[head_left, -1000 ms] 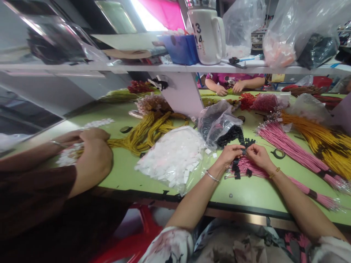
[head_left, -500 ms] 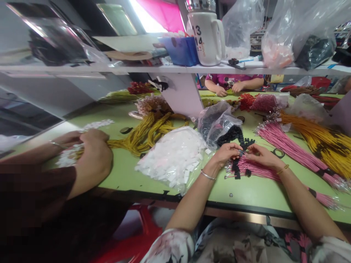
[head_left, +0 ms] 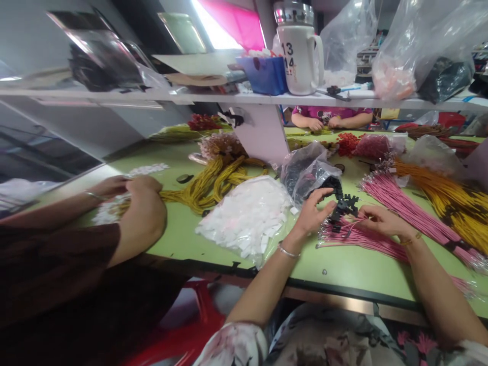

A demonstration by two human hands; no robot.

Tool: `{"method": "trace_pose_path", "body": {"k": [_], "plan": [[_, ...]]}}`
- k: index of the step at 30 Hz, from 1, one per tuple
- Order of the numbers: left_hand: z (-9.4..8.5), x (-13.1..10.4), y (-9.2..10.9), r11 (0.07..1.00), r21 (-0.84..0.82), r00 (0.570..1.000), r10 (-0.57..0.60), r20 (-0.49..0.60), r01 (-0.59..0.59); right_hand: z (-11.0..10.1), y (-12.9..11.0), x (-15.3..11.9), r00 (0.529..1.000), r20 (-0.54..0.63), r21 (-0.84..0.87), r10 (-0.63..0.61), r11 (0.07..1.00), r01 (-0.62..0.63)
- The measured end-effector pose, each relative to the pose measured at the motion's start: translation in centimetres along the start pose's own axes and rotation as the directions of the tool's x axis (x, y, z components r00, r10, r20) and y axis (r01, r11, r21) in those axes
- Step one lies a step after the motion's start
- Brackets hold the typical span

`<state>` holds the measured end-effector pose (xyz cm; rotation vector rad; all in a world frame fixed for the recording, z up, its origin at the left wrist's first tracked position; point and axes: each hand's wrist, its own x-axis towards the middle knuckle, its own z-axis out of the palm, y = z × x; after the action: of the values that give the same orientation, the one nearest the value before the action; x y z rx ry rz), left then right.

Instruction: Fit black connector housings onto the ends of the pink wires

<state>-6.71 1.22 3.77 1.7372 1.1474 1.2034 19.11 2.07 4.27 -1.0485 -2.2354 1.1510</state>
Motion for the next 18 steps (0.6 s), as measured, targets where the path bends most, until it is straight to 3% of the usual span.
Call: {"method": "trace_pose_path", "body": {"k": [1, 3, 5, 7, 9, 13, 15, 18], "plan": [[0.3, -0.7, 0.8, 0.997, 0.045, 0.998, 0.060, 0.021, -0.061, 0.2, -0.4, -0.2, 0.999, 0.046, -0.001, 0.002, 1.000, -0.002], [1.3, -2.6, 2.0, 0.977, 0.137, 0.976, 0.141, 0.163, -0.164, 0.6, -0.9, -0.7, 0.987, 0.158, 0.016, 0.002, 1.000, -0.004], [2.8, -5.0, 2.5, 0.936, 0.277, 0.939, 0.123, 0.321, -0.217, 1.0, -0.7, -1.2, 0.975, 0.220, 0.057, -0.015, 0.998, 0.003], [4.4, -7.4, 2.3, 0.874, 0.418, 0.904, 0.054, 0.425, -0.249, 1.3, -0.1, -1.4, 0.985, 0.174, 0.085, -0.015, 0.996, 0.000], [5.8, -9.4, 1.8, 0.786, 0.546, 0.889, 0.011, 0.457, -0.291, 1.4, 0.6, -1.1, 0.997, 0.064, 0.067, 0.032, 0.997, -0.036], [7.7, -11.9, 0.6, 0.627, 0.665, 0.859, 0.014, 0.511, -0.406, 2.6, 1.0, 0.7, 0.987, -0.094, -0.134, 0.127, 0.981, -0.139], [8.3, -12.5, 0.2, 0.566, 0.680, 0.837, 0.034, 0.546, -0.466, 3.5, 1.0, 1.7, 0.984, -0.094, -0.235, 0.151, 0.957, -0.169], [8.5, -12.9, 0.1, 0.522, 0.694, 0.822, 0.028, 0.568, -0.497, 4.4, 1.4, 2.7, 0.975, -0.034, -0.192, 0.220, 0.956, -0.223]]}}
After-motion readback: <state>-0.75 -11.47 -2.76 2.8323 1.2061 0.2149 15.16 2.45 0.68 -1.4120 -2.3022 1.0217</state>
